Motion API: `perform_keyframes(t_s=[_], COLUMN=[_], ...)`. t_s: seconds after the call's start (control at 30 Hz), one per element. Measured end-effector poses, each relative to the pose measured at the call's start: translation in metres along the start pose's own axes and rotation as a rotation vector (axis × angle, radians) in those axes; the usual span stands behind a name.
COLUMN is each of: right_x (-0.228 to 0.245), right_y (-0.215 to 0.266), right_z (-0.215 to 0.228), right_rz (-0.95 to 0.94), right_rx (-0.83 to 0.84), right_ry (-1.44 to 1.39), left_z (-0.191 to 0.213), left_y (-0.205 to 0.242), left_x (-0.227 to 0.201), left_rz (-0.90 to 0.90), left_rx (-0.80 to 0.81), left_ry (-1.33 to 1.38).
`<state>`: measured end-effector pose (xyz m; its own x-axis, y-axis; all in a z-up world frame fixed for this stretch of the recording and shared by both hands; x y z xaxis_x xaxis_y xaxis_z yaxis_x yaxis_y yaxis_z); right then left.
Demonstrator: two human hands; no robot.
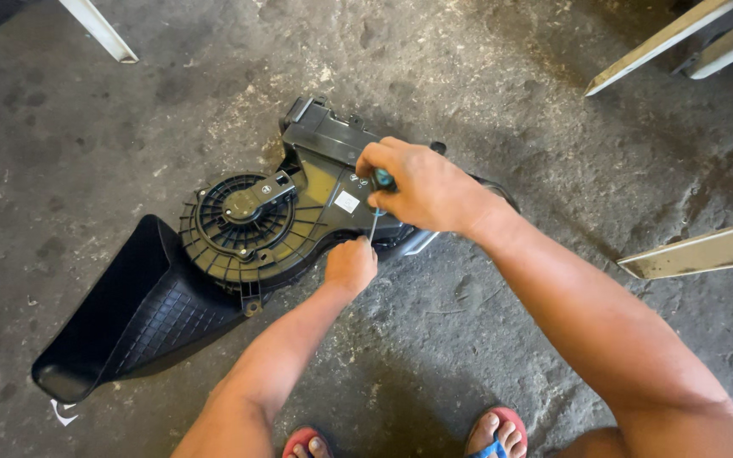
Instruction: The person uses a screwdriver to tighten multiple screws on a black plastic blower housing placed on a concrete floor. They reposition the unit and continue securing fasteners until the assembly appears complete.
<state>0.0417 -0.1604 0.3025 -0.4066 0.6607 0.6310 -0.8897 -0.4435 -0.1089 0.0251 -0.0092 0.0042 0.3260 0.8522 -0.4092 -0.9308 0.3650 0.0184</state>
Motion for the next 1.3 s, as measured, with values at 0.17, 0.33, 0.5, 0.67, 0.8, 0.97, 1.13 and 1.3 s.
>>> perform_keyframes(t_s=[0.17,0.33,0.5,0.67,0.8,0.97,1.13,1.3], right_x=[0.003,0.004,0.002,-0.004,-0.006,-0.003,0.001,0.002], right_y=[-0.001,-0.006,-0.006,-0.003,-0.005,-0.007,-0.007,-0.008], right_z=[0.009,0.013,0.008,0.0,-0.001,-0.005,-0.007,-0.009], right_rz=[0.01,0.043,0.025,0.075,0.067,0.06,0.066,0.067], right_rx=[-0.068,-0.096,-0.064,-0.06,-0.062,-0.034,-0.04,-0.034], right_ry=[-0.004,0.095,0.085,0.061,0.041,0.062,0.091,0.087], left_z=[0.005,0.013,0.015,0.013,0.013,0.015,0.015,0.015], left_y=[-0.002,0.0,0.006,0.004,0.001,0.003,0.002,0.002], left_x=[-0.003,0.0,0.001,0.0,0.001,0.002,0.0,-0.002], left_rz=[0.069,0.036,0.036,0.047,0.077,0.053,0.054,0.054], left_rx=[-0.027,0.04,0.028,0.015,0.069,0.06,0.061,0.048], left_ry=[-0.01,-0.012,0.058,0.047,0.018,0.024,0.009,0.005])
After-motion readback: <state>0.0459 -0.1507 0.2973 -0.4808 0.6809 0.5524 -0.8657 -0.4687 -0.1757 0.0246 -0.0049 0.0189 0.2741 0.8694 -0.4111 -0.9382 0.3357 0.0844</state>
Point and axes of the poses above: each hand's wrist, its own y-axis away from the middle knuckle, its own z-axis out of the back of the hand, x = y × z, the point moved 3 cm from there along -y, towards the middle knuckle, and after that the axes turned 7 degrees about -z, right-handed, at the moved point
